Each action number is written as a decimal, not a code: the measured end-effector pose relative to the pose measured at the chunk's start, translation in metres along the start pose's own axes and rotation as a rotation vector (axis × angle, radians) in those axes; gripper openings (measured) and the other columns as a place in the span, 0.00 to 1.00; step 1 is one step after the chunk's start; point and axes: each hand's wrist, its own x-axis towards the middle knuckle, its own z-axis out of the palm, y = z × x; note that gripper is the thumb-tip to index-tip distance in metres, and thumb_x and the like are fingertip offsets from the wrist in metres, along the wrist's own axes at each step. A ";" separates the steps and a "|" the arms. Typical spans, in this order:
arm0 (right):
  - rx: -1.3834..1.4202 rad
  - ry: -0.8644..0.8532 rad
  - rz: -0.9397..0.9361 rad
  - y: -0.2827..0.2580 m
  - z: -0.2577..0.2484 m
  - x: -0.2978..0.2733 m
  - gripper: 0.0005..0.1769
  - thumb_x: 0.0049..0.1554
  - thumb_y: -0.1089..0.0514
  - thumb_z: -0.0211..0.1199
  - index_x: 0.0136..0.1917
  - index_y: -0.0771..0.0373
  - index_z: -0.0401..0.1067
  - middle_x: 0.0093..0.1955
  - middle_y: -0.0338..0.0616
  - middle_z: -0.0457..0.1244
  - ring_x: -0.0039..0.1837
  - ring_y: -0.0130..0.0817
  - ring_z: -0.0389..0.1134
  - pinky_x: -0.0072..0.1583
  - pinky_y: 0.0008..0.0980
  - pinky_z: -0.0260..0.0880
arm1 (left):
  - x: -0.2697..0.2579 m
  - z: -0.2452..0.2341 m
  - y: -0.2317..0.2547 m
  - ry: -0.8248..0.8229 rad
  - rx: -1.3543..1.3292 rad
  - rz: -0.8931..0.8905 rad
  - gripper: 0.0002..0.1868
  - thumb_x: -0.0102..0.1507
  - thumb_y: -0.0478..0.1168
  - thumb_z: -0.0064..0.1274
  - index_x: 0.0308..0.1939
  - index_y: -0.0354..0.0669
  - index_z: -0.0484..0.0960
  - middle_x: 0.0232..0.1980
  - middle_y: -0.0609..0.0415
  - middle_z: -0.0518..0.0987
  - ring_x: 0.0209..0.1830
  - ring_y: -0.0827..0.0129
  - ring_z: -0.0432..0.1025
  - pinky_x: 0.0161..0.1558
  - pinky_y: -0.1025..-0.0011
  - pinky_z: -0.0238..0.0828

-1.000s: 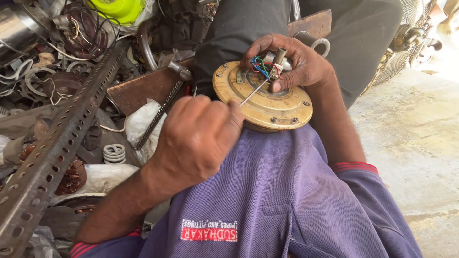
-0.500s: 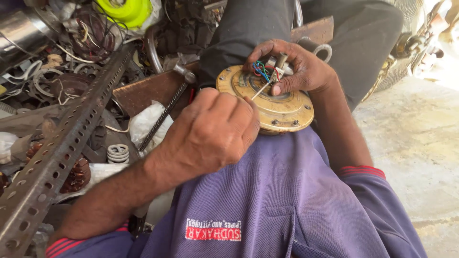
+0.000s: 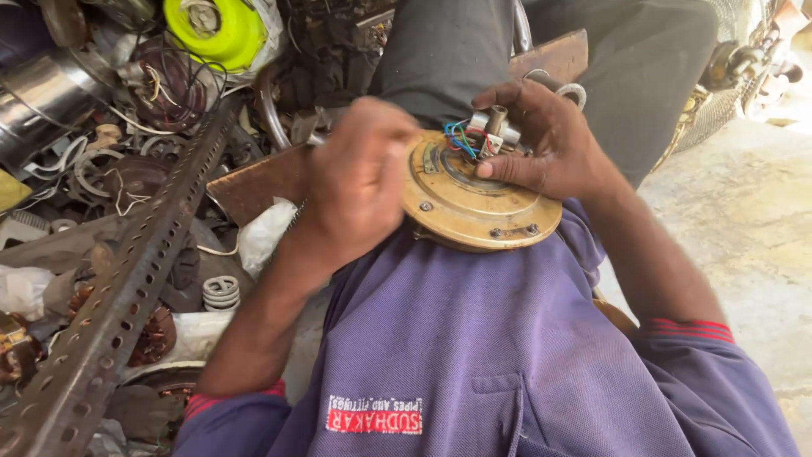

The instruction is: The recorder is repairing a fan motor using a screwdriver.

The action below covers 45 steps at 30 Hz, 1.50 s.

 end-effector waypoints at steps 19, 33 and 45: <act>-0.325 0.423 -0.610 0.008 0.007 -0.021 0.10 0.57 0.64 0.77 0.50 0.67 0.77 0.52 0.48 0.65 0.61 0.39 0.66 0.63 0.36 0.68 | 0.040 0.041 0.012 -0.243 -0.043 0.077 0.17 0.64 0.32 0.66 0.56 0.41 0.80 0.54 0.51 0.80 0.47 0.62 0.82 0.48 0.70 0.82; -0.503 0.434 -0.660 -0.003 0.011 -0.021 0.09 0.58 0.59 0.75 0.48 0.65 0.78 0.58 0.50 0.60 0.66 0.44 0.62 0.67 0.43 0.65 | 0.033 0.045 0.012 -0.184 0.046 0.128 0.10 0.65 0.33 0.66 0.47 0.42 0.81 0.46 0.56 0.77 0.41 0.71 0.80 0.42 0.74 0.81; -0.418 0.568 -0.419 -0.012 0.016 -0.027 0.13 0.65 0.52 0.64 0.51 0.66 0.75 0.65 0.53 0.59 0.67 0.42 0.63 0.63 0.37 0.67 | 0.027 0.038 0.012 -0.176 -0.088 0.115 0.10 0.71 0.35 0.64 0.55 0.45 0.82 0.50 0.56 0.80 0.45 0.66 0.83 0.45 0.74 0.83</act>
